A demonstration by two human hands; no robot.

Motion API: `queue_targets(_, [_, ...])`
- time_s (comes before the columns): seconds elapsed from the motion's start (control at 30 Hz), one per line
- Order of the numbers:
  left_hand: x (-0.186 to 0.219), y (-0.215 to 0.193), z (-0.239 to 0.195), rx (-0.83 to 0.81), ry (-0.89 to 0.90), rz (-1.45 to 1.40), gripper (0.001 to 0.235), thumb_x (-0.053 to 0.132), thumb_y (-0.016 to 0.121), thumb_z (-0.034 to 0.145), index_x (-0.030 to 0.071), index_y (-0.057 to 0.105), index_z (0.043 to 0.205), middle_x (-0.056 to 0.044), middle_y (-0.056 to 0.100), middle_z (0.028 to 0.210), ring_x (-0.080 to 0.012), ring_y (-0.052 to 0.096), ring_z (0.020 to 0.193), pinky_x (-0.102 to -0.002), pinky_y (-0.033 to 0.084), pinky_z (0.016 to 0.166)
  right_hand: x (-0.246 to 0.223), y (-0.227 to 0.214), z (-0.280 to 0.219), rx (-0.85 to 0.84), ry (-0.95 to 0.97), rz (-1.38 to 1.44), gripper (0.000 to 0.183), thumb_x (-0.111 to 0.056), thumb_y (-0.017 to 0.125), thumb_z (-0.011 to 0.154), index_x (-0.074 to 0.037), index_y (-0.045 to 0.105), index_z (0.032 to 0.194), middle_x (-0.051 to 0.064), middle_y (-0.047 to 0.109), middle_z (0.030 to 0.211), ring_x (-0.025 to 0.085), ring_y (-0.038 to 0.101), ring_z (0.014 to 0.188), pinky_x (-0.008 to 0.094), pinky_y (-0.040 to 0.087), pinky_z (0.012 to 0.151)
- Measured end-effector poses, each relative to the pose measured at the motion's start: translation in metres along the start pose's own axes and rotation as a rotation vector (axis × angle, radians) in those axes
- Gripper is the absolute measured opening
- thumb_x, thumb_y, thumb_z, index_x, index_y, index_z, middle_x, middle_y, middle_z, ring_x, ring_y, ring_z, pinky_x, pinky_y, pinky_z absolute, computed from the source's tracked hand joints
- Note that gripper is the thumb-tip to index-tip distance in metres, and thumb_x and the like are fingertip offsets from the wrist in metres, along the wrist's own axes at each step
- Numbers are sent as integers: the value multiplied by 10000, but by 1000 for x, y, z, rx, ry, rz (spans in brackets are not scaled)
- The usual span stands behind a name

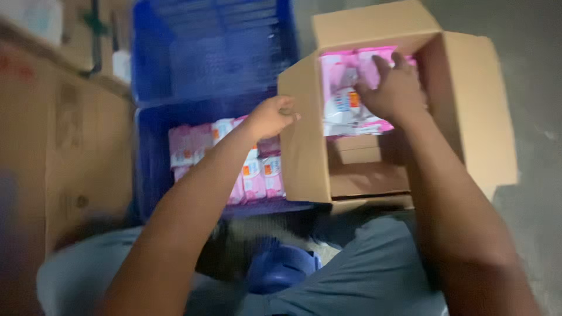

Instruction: The person transfers packages of wet wipes from a blue crate into a cardboard box by hand.

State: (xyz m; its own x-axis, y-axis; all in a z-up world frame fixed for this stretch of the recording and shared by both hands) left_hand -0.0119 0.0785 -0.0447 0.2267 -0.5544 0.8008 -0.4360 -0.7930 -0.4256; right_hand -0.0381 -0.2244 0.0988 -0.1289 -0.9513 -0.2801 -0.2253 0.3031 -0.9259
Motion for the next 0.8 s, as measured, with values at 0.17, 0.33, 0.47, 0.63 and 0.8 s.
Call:
queue_targets(0.17, [-100,-47,-44,118,131,-122,517,203,720,966,-69,679,1404,-268,776,1270,-404,726,1238,-513,576,1067,-57,46,-23,340,-735,199,551,-200,776,970,57,683,1448,322,709,1348,535,634,1369,687,260,1277])
queue_targets(0.33, [-259,-71,-61,195,-189,87,538,411,779,915,144,754,1381,-146,796,1225,-324,735,1219,-469,575,1061,-172,71,-82,-331,-578,-237,766,-400,684,980,-127,456,1659,206,482,1656,414,462,1561,614,385,1268])
queue_targets(0.47, [-407,-84,-67,202,-435,263,570,468,716,937,106,753,1376,-180,739,1425,-362,634,1432,-489,481,1231,-174,166,-85,-297,-965,-644,518,-489,585,1027,-257,666,1483,49,608,1583,259,476,1563,484,340,1265])
queue_targets(0.63, [-428,-41,-77,180,-499,206,529,418,703,912,120,753,1347,-191,751,1348,-378,666,1369,-518,534,1150,-191,183,-81,-551,-811,-396,526,-417,570,1059,-167,585,1521,162,600,1558,390,522,1517,541,420,1234])
queue_targets(0.8, [-358,63,-11,184,-266,-42,471,353,725,928,1,774,1238,-310,761,1233,-504,684,1285,-624,546,1093,-120,274,-36,-408,-733,-429,475,-400,597,1015,-120,640,1396,231,713,1323,428,711,1294,517,598,1052])
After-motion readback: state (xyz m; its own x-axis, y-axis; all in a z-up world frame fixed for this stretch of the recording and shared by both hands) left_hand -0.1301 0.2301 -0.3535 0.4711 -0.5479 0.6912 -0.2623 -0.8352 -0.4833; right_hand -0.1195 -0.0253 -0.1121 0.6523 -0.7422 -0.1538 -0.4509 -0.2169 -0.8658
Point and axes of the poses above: each hand's wrist, its own z-axis towards the middle knuckle, its own y-axis out of the palm, x = y × z, the point moved 1 cm from there along z, towards the middle knuckle
